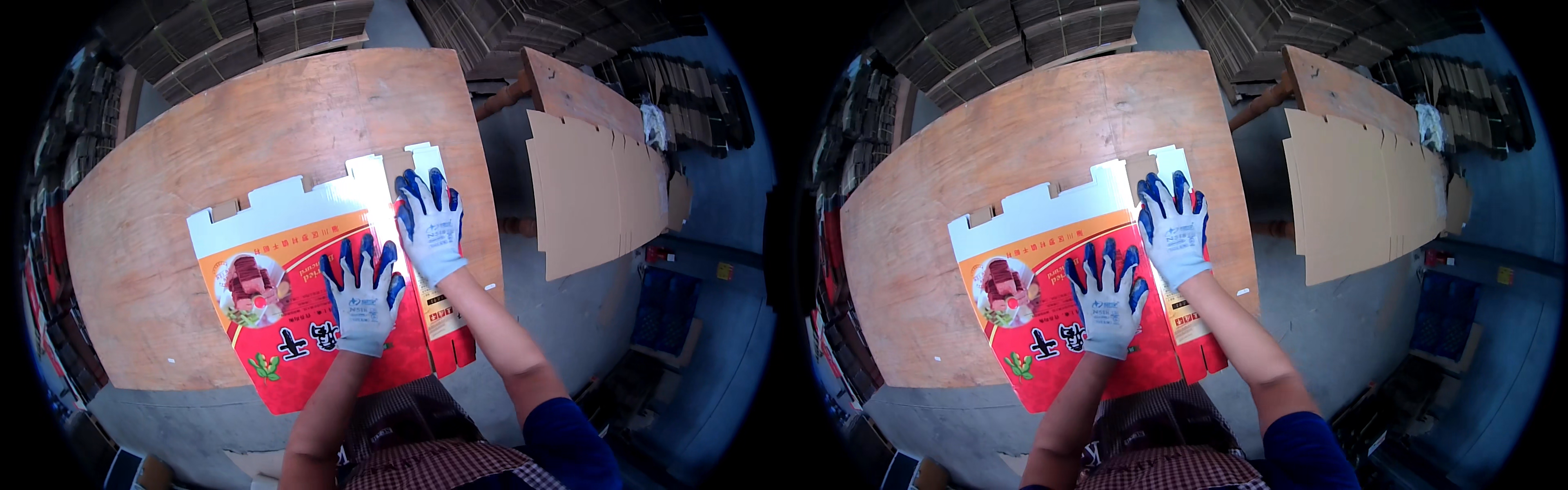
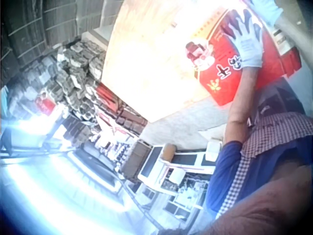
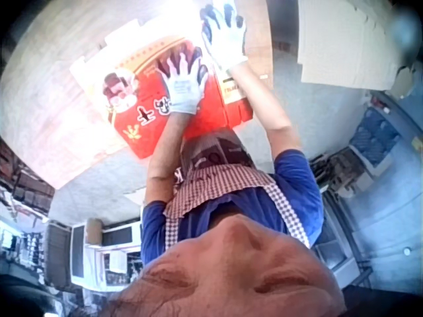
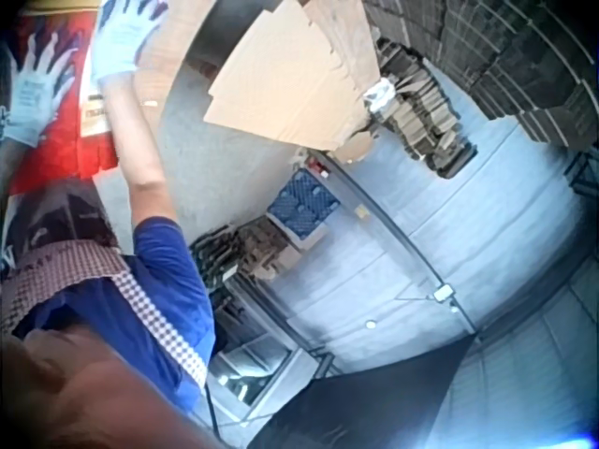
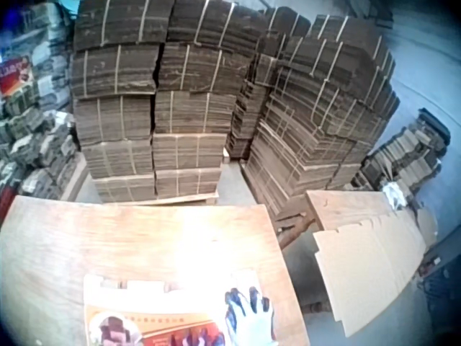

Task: The person aligns a stack of flat cardboard sheets, applies white adhesive to the corrugated edges using a roller, and then folds a printed cardboard box along its creases. The person handles the sheets and box by hand while wearing gloves.

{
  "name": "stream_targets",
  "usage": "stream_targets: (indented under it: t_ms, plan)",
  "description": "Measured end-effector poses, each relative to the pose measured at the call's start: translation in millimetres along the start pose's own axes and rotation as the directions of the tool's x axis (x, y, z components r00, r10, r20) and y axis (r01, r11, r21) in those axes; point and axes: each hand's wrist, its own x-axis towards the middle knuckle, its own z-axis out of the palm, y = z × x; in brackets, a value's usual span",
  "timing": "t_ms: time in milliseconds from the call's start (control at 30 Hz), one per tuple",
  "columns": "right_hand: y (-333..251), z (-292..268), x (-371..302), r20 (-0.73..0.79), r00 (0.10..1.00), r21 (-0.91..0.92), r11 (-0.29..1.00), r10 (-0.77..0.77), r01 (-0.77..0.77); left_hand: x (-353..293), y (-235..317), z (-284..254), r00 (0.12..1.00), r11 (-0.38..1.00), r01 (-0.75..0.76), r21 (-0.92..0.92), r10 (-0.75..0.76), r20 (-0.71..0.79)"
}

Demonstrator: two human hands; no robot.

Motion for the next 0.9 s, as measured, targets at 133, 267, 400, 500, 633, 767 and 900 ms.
stream_targets:
  t_ms: [133,267,400,500,633,767,900]
  plan:
    - [-11,4,-7,-0.121,0.988,-0.06,0.993,0.092,-0.1,3,2,0,1.0,0.999,-0.009,0.039,0.01,-0.005]
    - [-18,-3,-45,-0.133,0.977,-0.084,0.98,0.169,-0.181,6,5,-4,0.999,0.997,-0.012,0.081,0.009,0.037]
    - [-41,-27,-134,-0.007,0.986,-0.006,0.986,0.164,-0.164,4,2,-4,1.0,0.997,-0.01,0.078,0.008,0.021]
    - [-43,-43,-202,0.11,0.99,0.22,0.969,0.088,-0.111,1,0,1,1.0,0.998,0.007,0.059,-0.008,0.009]
    - [51,-61,-188,0.153,0.939,0.309,0.887,0.309,-0.343,2,2,-8,0.999,0.998,0.005,0.064,-0.003,-0.035]
    - [167,-75,-106,0.047,0.783,-0.358,0.743,0.62,-0.566,0,-2,-2,0.997,0.999,-0.019,0.027,0.021,-0.08]
    - [219,-62,-95,0.19,0.671,-0.427,0.675,0.717,-0.601,-2,-5,-9,0.992,0.983,-0.061,-0.174,0.04,-0.123]
